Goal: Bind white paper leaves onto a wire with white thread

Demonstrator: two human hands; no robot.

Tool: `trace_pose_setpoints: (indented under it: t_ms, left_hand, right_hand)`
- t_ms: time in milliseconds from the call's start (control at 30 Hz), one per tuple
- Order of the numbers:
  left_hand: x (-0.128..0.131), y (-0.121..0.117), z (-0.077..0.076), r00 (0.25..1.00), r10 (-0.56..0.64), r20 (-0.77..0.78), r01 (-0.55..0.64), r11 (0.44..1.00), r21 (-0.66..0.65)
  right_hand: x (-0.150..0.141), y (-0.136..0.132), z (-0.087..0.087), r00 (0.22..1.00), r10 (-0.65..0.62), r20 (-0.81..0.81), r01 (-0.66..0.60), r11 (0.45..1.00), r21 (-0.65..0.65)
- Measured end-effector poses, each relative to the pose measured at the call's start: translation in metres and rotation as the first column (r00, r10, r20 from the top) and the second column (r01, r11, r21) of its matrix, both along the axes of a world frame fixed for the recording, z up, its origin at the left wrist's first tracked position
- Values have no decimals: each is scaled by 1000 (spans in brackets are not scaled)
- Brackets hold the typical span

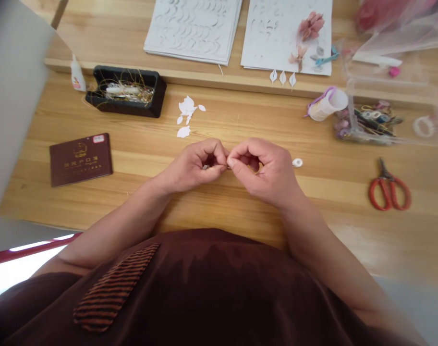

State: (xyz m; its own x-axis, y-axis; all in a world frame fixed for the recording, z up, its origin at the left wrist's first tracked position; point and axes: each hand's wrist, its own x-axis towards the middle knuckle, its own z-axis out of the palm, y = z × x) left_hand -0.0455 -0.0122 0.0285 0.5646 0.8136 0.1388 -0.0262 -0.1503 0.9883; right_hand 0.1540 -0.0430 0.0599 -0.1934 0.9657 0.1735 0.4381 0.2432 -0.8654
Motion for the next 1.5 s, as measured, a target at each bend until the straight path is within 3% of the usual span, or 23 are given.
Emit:
trace_pose_setpoints:
  t_ms: [233,400,567,733,800,933,1033,1100,1300,1500]
  left_hand:
    - [-1,4,-3,973,-64,221,86,992,-92]
    - [-1,8,-4,959,38,280,11,985,-173]
    - [1,11,-5,943,120,311,-55,976,-210]
    - [2,12,-13,936,223,274,-173,966,-195]
    - [2,13,-16,937,251,243,-210,960,-183]
    - [5,11,-19,943,280,178,-261,957,-124]
    - [5,8,-17,968,238,85,-231,970,-82]
    - [4,7,-15,984,176,15,-176,984,-41]
    - [-1,3,-7,992,-63,-110,65,998,9]
    - [0,0,-4,987,-114,-113,108,992,-60]
  right_hand:
    - [4,19,-16,946,-103,-307,15,961,-277]
    - [1,20,-26,918,-128,-377,-46,906,-420]
    - [-5,12,-29,919,-84,-385,-111,882,-458]
    - [-13,7,-27,941,-32,-337,-132,883,-450]
    - [-16,2,-26,965,-3,-264,-106,911,-398]
    - [-18,-8,-21,994,75,79,-73,997,-30]
    - [-18,-11,-16,958,101,268,-167,957,236]
    - [-16,-11,-12,947,119,299,-214,927,309]
    - [-5,-4,0,971,182,154,-212,954,213]
    - [3,2,-1,988,157,-1,-157,987,17]
